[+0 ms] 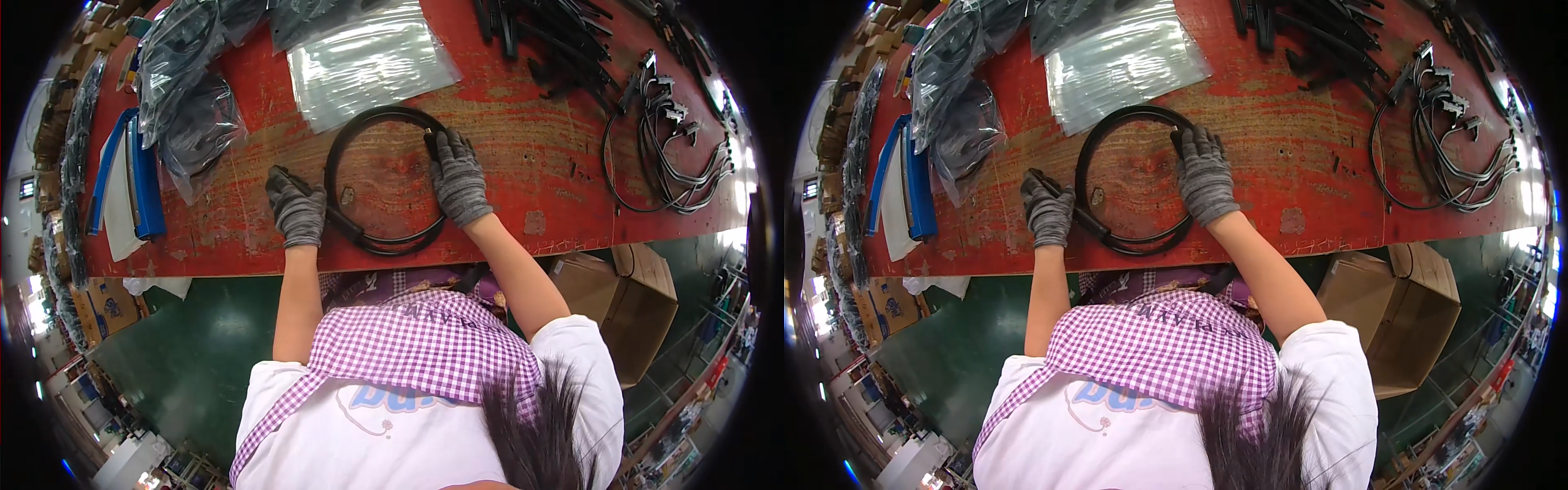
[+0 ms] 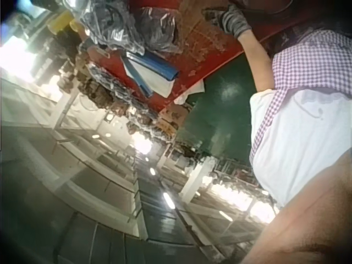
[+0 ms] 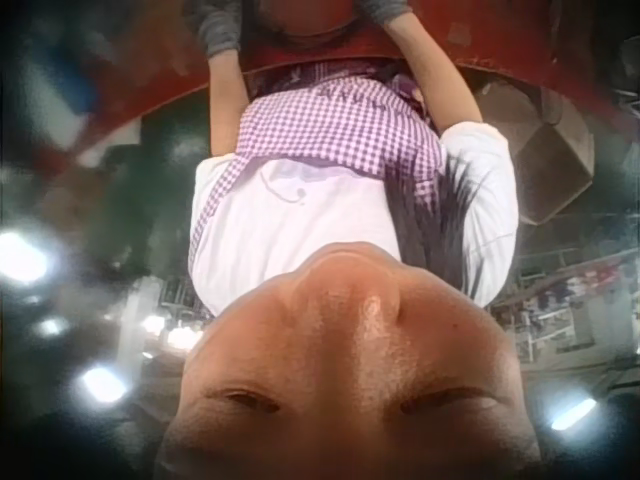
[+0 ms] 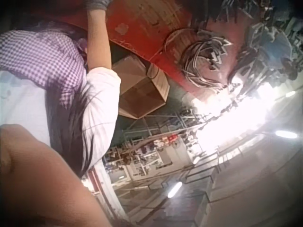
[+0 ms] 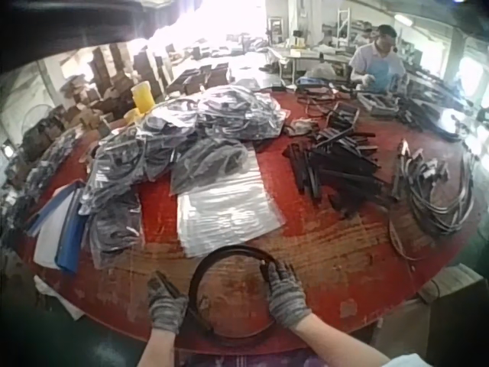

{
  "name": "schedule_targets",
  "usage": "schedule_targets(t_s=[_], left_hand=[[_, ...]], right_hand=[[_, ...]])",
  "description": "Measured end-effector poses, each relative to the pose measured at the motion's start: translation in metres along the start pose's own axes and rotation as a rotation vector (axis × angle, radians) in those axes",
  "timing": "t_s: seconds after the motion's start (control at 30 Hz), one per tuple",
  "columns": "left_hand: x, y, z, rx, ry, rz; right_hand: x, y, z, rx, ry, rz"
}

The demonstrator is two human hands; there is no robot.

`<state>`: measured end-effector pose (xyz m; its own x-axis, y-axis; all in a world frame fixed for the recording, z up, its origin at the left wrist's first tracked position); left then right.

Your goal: The person repeatedly picks up black cables and small black plastic components from a red workbench, places them into clear plastic bags, and sets the sealed bags aside. The process is continuous and repetitive, involving handling multiple units of the same items.

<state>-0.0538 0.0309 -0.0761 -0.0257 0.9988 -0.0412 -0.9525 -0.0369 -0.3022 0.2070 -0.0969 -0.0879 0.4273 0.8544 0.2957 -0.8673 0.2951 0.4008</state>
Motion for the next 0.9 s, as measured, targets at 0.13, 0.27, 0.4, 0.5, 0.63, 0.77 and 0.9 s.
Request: schedule_targets(t_s=[0.13,0.27,0.4,0.5,0.63,0.77,0.9], left_hand=[[-0.041,-0.067,0.012,-0.203,-0.172,-0.557],[-0.07,-0.13,-0.028,-0.286,-0.037,-0.772],[-0.052,-0.132,-0.005,-0.216,-0.12,-0.862],[-0.042,-0.079,-0.016,-0.149,-0.06,-0.526],[-0.062,-0.044,-0.014,-0.123,-0.082,-0.407],[-0.065,-0.04,-0.016,-0.174,-0.096,-0.437],[-0.063,-0.041,-0.015,-0.164,-0.092,-0.436]], right_hand=[[0.004,0.006,-0.012,0.077,-0.07,0.039],[0.006,0.018,-0.01,0.121,-0.029,0.121],[-0.004,0.005,0.005,0.16,-0.046,0.142],[-0.019,0.002,0.016,0.256,-0.011,0.167],[-0.001,-0.067,-0.016,0.498,0.126,-0.03],[0.127,-0.111,0.074,-0.108,-0.271,-0.131],[0.201,-0.174,0.036,-0.476,0.015,-0.275]])
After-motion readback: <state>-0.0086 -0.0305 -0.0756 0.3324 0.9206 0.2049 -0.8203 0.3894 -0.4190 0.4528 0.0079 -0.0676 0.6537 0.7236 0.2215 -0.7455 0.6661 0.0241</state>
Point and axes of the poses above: each hand's wrist, its own x-axis towards the middle knuckle, its own z-axis out of the back of the hand, y = z × x, the point moved 9 cm from there along x, towards the middle knuckle, and after that the axes turned 6 degrees about -y, right-handed, at the moved point
